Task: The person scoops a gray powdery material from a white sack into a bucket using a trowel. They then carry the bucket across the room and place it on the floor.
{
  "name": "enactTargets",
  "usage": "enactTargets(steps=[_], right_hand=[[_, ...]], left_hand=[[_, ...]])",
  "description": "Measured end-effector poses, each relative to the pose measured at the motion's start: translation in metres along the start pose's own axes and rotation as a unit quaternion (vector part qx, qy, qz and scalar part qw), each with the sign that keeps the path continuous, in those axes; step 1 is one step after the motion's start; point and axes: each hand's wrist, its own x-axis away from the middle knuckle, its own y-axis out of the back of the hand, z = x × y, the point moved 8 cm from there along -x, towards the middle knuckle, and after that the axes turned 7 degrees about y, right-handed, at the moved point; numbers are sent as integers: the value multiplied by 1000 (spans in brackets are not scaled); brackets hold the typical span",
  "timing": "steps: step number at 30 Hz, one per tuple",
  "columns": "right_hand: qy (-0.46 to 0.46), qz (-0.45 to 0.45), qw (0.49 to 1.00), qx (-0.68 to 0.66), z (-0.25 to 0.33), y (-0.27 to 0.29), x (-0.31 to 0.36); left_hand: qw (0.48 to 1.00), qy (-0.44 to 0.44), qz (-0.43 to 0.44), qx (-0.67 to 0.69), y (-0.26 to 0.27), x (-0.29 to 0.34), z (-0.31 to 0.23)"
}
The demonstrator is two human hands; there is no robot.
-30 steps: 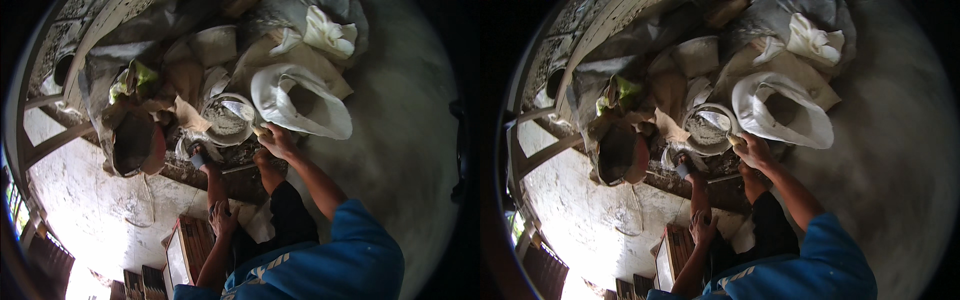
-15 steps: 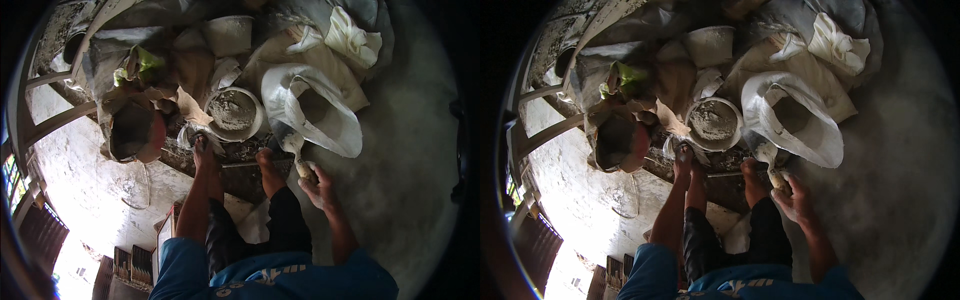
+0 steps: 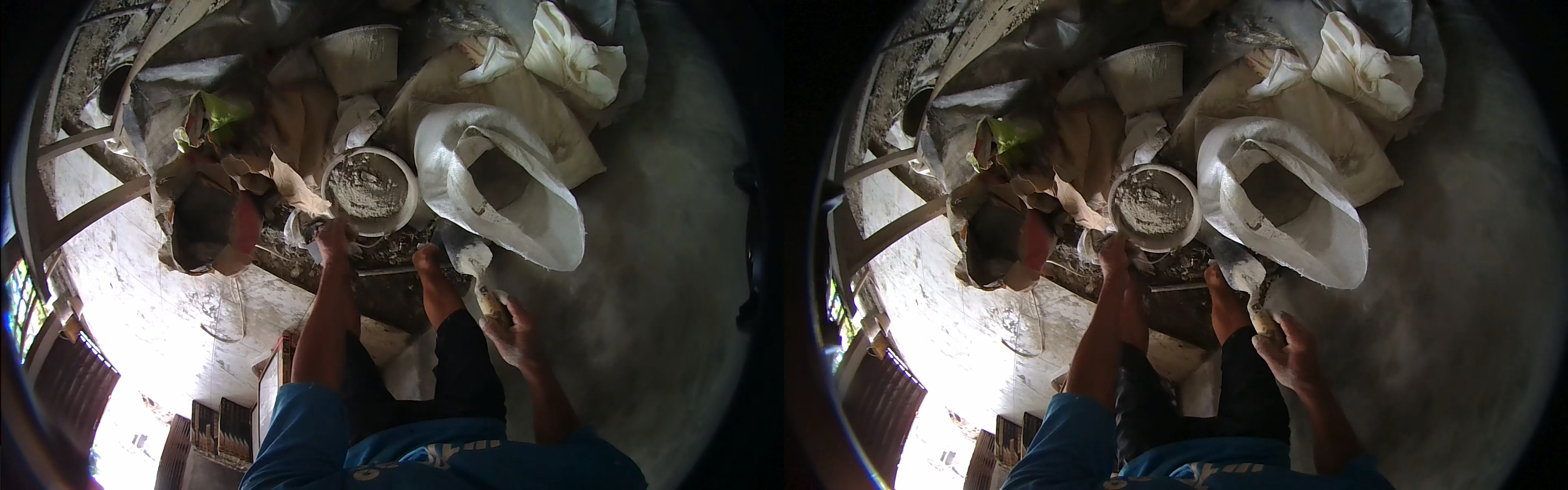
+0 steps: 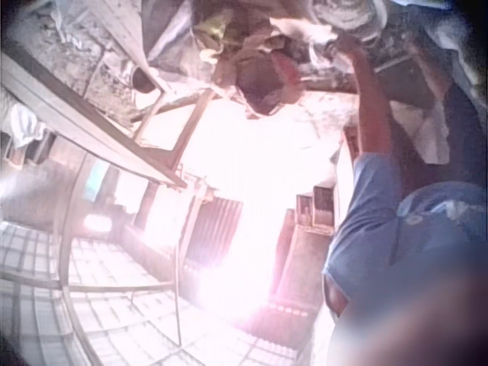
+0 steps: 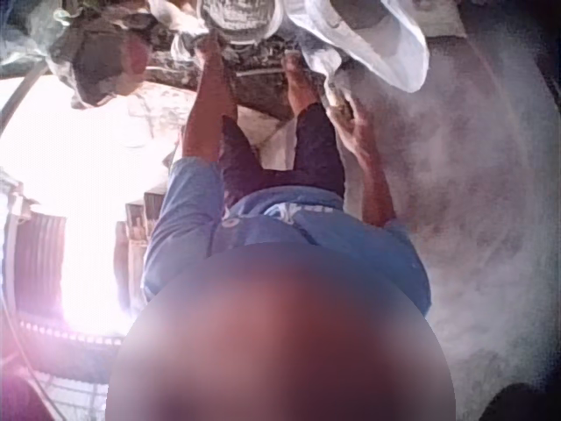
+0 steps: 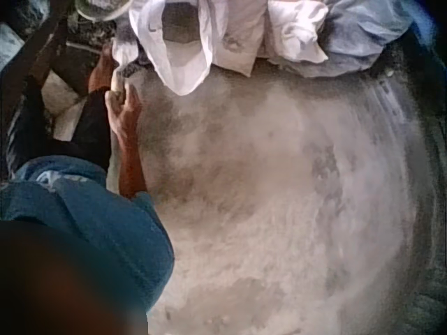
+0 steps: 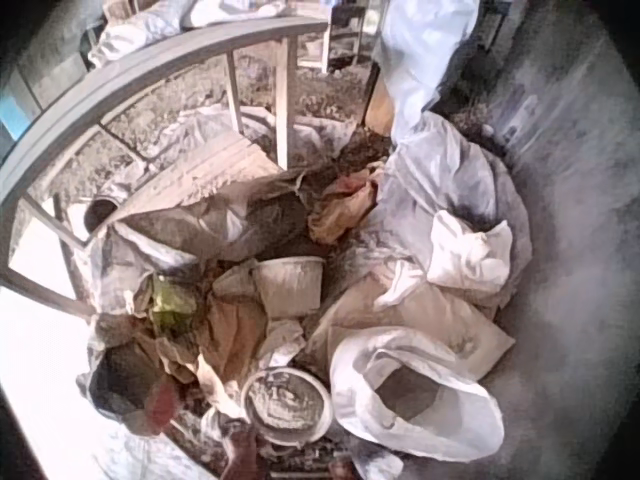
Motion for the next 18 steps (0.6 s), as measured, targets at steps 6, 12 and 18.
enactTargets(steps=[6, 12, 18], right_hand=[[-12, -11, 1000, -7, 7, 3, 5], [-6, -33, 999, 1, 22, 15, 21], [2, -35, 999, 25, 44, 21, 26]], left_hand=[[926, 189, 40, 323, -63, 59, -50], [945, 173, 4, 279, -63, 81, -102], [982, 139, -5, 128, -26, 151, -137]])
